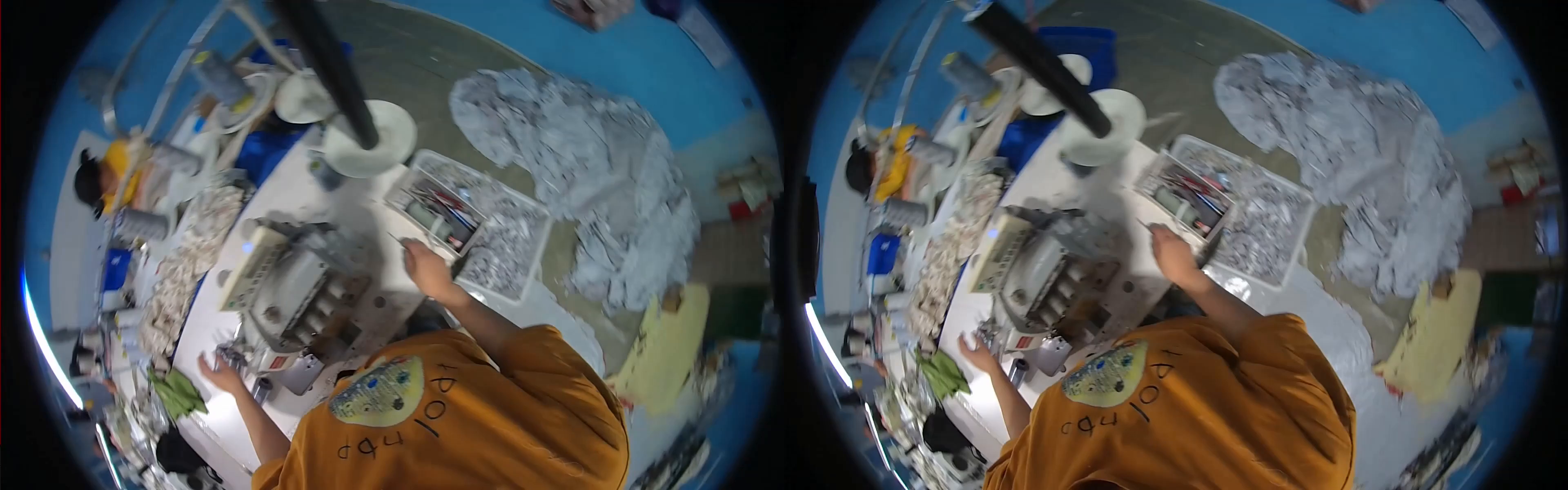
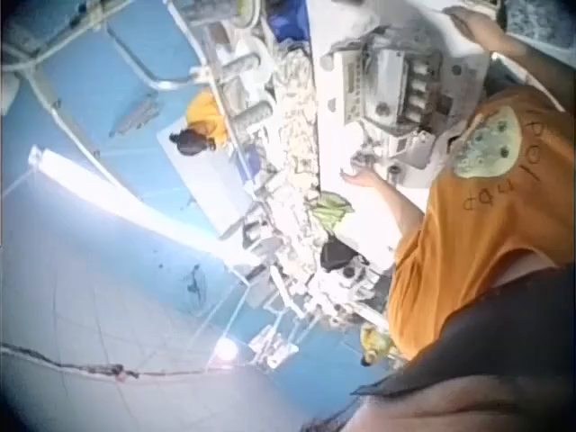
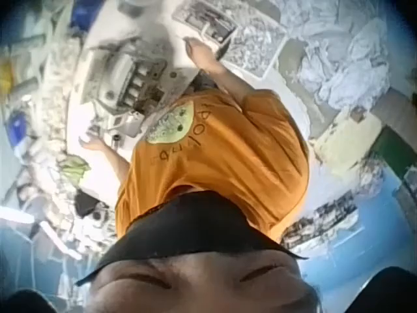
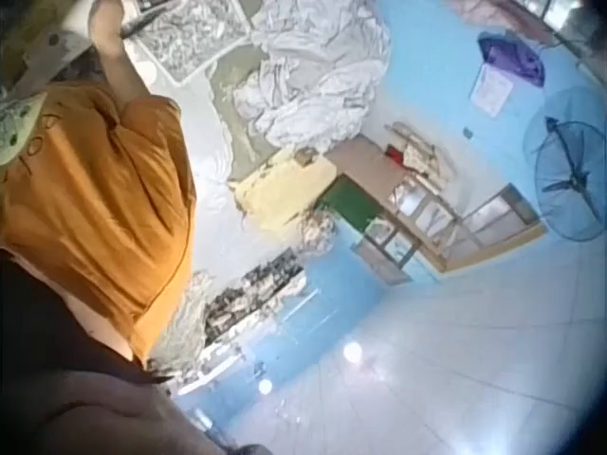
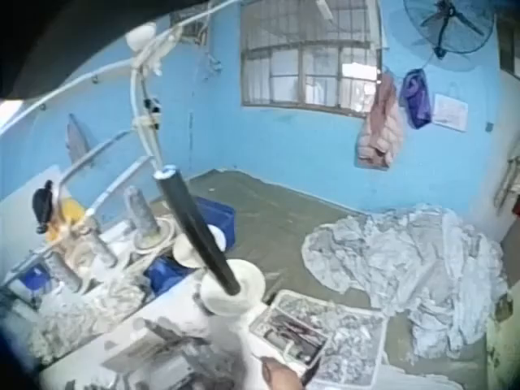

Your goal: The recorder is selecting thread spools from a bag and threading an industrial sewing machine.

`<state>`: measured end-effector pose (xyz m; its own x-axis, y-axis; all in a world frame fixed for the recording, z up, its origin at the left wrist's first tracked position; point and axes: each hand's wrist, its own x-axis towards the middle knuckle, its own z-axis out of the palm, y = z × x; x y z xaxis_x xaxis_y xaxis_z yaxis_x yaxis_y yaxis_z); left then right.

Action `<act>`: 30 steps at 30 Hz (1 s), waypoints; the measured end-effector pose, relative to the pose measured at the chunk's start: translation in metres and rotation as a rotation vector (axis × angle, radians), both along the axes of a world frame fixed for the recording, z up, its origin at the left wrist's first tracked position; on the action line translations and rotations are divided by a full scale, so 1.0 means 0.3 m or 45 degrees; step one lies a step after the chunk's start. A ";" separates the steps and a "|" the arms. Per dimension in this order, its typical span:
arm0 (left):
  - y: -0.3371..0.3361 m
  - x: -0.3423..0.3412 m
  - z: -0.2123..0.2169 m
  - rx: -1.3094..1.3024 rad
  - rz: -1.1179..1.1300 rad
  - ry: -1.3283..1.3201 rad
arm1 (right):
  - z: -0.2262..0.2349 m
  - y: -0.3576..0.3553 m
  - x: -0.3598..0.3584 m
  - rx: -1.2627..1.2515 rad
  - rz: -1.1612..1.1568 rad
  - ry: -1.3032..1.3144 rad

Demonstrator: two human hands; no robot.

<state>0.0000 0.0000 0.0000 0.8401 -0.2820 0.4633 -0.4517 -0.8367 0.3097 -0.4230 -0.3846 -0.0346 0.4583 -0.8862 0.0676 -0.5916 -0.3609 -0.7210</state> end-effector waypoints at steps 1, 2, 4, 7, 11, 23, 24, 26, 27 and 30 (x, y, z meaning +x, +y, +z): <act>-0.017 0.013 0.074 -0.191 -0.025 -0.110 | 0.006 0.041 -0.024 0.026 -0.056 0.025; -0.052 0.018 0.142 -0.308 -0.001 -0.123 | 0.007 0.069 0.010 0.028 -0.083 0.096; -0.172 -0.163 0.037 -0.593 0.056 -0.218 | -0.057 -0.043 -0.130 -0.162 -0.066 0.124; -0.228 -0.185 0.215 -0.894 0.014 -0.356 | -0.068 0.030 -0.081 -0.194 -0.135 0.116; -0.343 -0.352 0.425 -1.075 -0.460 -0.729 | -0.073 0.050 -0.099 -0.225 -0.109 0.143; -0.285 -1.029 -0.129 -0.859 -1.360 -0.879 | -0.360 -0.049 -0.791 -0.512 -0.863 -0.525; -0.282 -1.075 -0.182 -0.852 -1.391 -0.867 | -0.438 -0.082 -0.840 -0.443 -0.868 -0.538; -0.237 -1.193 -0.269 -0.624 -1.431 -0.758 | -0.637 -0.142 -0.896 -0.488 -0.735 -0.441; -0.204 -1.266 -0.271 -0.400 -1.437 -0.646 | -0.709 -0.157 -0.920 -0.530 -0.633 -0.311; -0.186 -1.377 -0.340 -0.073 -1.581 -0.357 | -0.889 -0.237 -0.910 -0.492 -0.510 -0.035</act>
